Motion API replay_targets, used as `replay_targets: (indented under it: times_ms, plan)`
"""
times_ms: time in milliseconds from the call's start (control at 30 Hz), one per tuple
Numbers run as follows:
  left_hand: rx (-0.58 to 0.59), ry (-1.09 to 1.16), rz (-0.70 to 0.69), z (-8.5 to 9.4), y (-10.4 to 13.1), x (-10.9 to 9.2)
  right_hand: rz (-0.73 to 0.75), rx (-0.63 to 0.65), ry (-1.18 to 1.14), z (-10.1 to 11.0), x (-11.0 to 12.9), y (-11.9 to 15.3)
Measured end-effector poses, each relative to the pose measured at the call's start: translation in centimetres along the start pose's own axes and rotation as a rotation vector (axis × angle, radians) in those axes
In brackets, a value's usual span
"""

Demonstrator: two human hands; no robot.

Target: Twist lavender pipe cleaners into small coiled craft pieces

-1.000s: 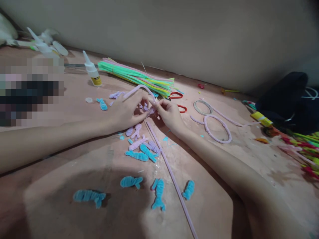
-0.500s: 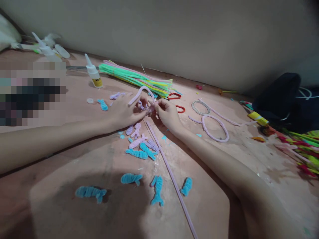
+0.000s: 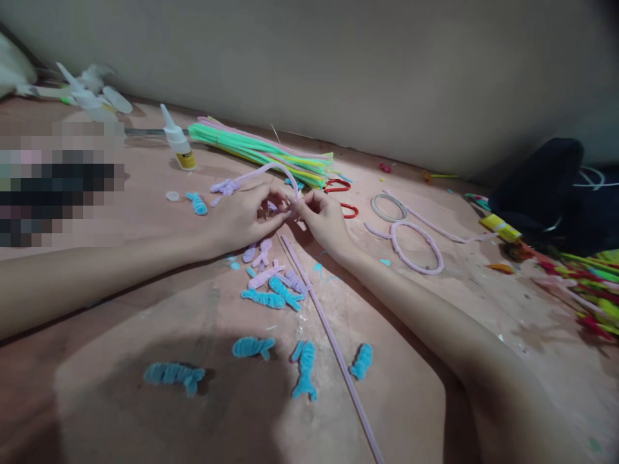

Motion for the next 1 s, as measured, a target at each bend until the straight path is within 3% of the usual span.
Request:
replay_targets:
  times_ms: [133,267,733,1000]
  plan:
    - [-0.002,0.002,-0.051,0.1,-0.2,-0.6,-0.036,-0.028,0.042,0.0,-0.2,0.0]
    - [0.014,-0.006,-0.018,0.2,-0.2,-0.5,-0.070,-0.025,0.126,0.1,0.2,0.1]
    - [0.023,-0.164,-0.139,-0.9,-0.9,-0.8,-0.035,0.014,0.045,0.0,-0.4,-0.2]
    - [0.007,-0.257,-0.185,-0.8,-1.1,-0.9,-0.018,0.022,0.142,0.2,0.5,0.0]
Point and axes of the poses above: each hand's wrist, its own y-axis away from the middle knuckle, its own z-axis out of the back of the hand, x = y × z, the point moved 7 cm from there along -y, towards the middle knuckle, and after that the axes turned 6 degrees about y, right-handed, at the moved point
